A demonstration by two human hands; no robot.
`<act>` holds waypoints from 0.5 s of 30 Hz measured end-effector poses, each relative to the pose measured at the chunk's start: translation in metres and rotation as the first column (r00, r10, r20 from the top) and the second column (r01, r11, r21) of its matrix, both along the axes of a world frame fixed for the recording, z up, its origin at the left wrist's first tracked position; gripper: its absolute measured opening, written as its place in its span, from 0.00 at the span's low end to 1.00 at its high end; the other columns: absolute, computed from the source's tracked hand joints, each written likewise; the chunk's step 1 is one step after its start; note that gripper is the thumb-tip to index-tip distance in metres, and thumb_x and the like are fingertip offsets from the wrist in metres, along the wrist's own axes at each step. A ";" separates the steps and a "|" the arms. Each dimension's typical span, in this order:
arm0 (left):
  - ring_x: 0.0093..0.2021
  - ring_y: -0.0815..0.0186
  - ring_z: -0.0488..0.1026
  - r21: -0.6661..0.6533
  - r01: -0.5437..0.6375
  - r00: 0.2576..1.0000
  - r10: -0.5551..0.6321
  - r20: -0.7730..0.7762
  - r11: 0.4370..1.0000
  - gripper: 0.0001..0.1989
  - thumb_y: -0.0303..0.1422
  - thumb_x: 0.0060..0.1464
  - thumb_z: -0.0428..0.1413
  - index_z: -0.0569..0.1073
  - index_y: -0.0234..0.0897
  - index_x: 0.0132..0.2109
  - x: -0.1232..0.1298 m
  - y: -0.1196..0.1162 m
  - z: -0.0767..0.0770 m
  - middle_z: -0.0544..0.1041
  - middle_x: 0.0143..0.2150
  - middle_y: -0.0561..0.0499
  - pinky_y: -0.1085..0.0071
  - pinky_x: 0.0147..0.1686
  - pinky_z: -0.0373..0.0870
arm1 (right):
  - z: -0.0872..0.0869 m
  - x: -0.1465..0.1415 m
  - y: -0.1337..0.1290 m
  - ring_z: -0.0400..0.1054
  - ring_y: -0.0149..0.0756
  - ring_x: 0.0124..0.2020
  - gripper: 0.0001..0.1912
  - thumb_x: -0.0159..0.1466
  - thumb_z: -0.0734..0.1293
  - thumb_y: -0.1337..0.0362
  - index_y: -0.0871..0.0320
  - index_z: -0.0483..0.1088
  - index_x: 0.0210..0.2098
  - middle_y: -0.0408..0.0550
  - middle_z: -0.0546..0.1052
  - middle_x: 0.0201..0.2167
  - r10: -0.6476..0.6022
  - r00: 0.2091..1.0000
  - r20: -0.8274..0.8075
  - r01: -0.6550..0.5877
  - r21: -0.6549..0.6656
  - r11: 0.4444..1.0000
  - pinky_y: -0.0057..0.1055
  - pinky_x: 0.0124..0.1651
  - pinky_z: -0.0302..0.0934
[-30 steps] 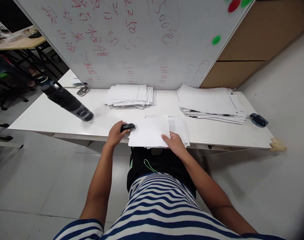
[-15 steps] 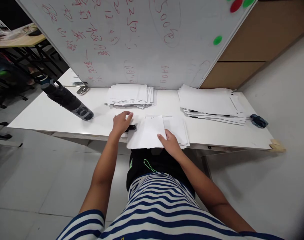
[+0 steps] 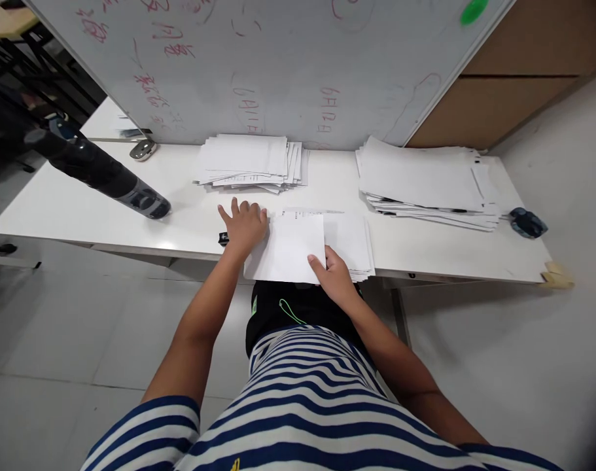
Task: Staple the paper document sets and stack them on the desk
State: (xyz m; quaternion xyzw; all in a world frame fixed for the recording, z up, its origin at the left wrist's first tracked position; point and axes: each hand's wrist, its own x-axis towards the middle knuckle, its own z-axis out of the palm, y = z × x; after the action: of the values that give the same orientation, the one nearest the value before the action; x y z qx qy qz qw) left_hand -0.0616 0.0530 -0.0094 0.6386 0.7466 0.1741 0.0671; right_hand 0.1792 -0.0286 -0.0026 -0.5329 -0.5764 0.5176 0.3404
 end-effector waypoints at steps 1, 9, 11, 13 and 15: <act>0.71 0.41 0.44 -0.001 -0.010 1.000 0.010 0.021 1.000 0.23 0.44 0.64 0.43 0.70 0.37 0.57 -0.001 0.001 0.000 0.67 0.62 0.35 0.35 0.64 0.25 | 0.001 0.000 -0.002 0.73 0.44 0.39 0.19 0.66 0.62 0.50 0.52 0.71 0.51 0.48 0.79 0.41 -0.001 1.000 -0.001 0.001 0.002 1.000 0.39 0.39 0.70; 0.57 0.54 0.70 0.213 -0.148 0.840 0.009 0.542 0.966 0.23 0.50 0.63 0.46 0.67 0.41 0.57 -0.017 -0.003 0.012 0.75 0.54 0.42 0.55 0.57 0.62 | 0.009 -0.002 -0.004 0.68 0.36 0.24 0.19 0.65 0.62 0.49 0.52 0.72 0.49 0.47 0.77 0.32 0.031 0.997 -0.064 -0.037 -0.102 0.994 0.33 0.22 0.68; 0.54 0.61 0.72 0.387 -0.260 0.780 -0.043 0.624 0.885 0.21 0.47 0.66 0.41 0.67 0.42 0.55 -0.015 -0.016 0.011 0.77 0.49 0.45 0.62 0.55 0.64 | 0.007 -0.002 -0.002 0.69 0.37 0.24 0.18 0.65 0.63 0.50 0.53 0.72 0.48 0.47 0.77 0.32 0.032 0.997 -0.077 -0.041 -0.115 0.993 0.34 0.21 0.68; 0.51 0.63 0.73 0.459 -0.340 0.777 -0.030 0.628 0.821 0.20 0.45 0.68 0.38 0.67 0.41 0.53 -0.011 -0.030 0.004 0.78 0.45 0.47 0.64 0.55 0.64 | 0.004 -0.003 -0.001 0.69 0.37 0.24 0.17 0.64 0.63 0.51 0.54 0.72 0.46 0.48 0.77 0.31 0.034 0.997 -0.076 -0.043 -0.120 0.992 0.35 0.22 0.68; 0.49 0.63 0.73 0.457 -0.336 0.828 0.027 0.560 0.824 0.19 0.43 0.68 0.39 0.69 0.40 0.51 -0.009 -0.042 -0.006 0.79 0.43 0.47 0.62 0.56 0.61 | 0.002 -0.004 0.002 0.69 0.38 0.24 0.16 0.64 0.63 0.51 0.54 0.72 0.44 0.48 0.77 0.31 0.023 0.996 -0.081 -0.032 -0.114 0.993 0.35 0.22 0.68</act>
State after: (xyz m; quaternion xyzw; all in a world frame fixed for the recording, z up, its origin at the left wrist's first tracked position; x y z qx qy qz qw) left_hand -0.0710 0.0108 -0.0158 0.4803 0.6787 0.5509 0.0714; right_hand 0.1749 -0.0262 -0.0005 -0.5226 -0.5390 0.5752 0.3247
